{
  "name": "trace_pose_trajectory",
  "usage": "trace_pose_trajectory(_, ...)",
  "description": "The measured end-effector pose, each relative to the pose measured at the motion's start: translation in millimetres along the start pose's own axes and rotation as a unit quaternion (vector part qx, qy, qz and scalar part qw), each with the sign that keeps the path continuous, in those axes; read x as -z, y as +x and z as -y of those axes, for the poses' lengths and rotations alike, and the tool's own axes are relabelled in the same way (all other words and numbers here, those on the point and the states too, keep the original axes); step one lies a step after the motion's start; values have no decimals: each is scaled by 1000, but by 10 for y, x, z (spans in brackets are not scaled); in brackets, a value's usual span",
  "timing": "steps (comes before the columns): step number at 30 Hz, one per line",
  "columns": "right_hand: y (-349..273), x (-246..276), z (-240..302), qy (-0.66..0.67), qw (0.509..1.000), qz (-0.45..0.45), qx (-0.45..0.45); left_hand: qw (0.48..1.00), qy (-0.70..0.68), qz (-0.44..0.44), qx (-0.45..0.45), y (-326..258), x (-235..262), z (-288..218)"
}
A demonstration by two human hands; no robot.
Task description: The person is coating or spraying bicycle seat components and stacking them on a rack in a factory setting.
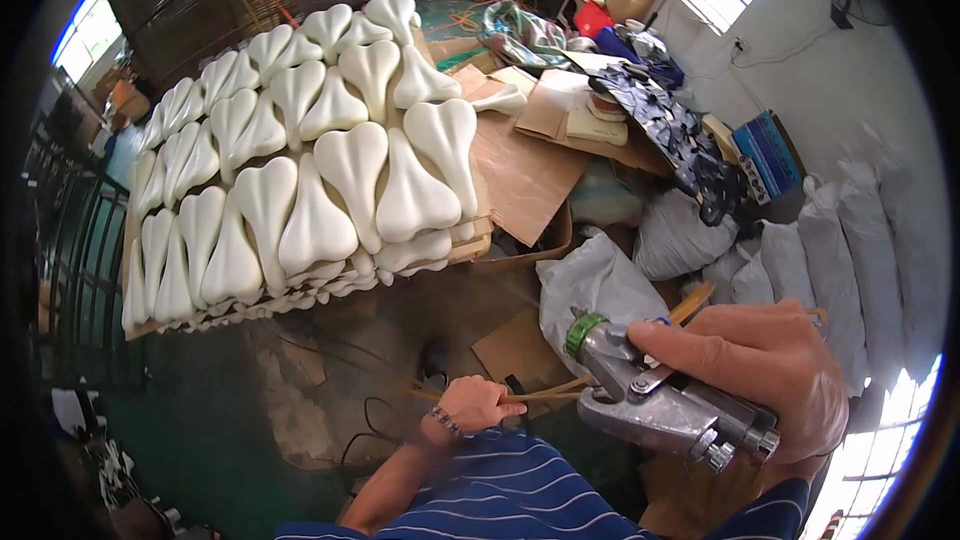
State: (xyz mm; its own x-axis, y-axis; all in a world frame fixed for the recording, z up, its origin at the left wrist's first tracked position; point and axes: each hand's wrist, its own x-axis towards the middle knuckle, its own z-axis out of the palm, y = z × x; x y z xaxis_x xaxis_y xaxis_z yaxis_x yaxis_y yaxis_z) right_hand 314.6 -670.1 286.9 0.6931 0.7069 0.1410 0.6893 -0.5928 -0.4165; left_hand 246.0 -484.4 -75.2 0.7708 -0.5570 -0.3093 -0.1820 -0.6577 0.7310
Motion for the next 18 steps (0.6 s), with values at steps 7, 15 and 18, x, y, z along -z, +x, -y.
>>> trace_pose_trajectory(7, 184, -67, 65, 6, 1000, 12, 9, 999, -41, -16, 25, -335, -176, -226)
trace_pose_trajectory(15, 515, -272, 201, -2, 999, 7, 38, 994, -82, -52, 48, -536, -222, -123)
trace_pose_trajectory(18, 626, -320, 308, -2, 995, 54, 78, 995, -78, -52, 38, -553, -202, -16)
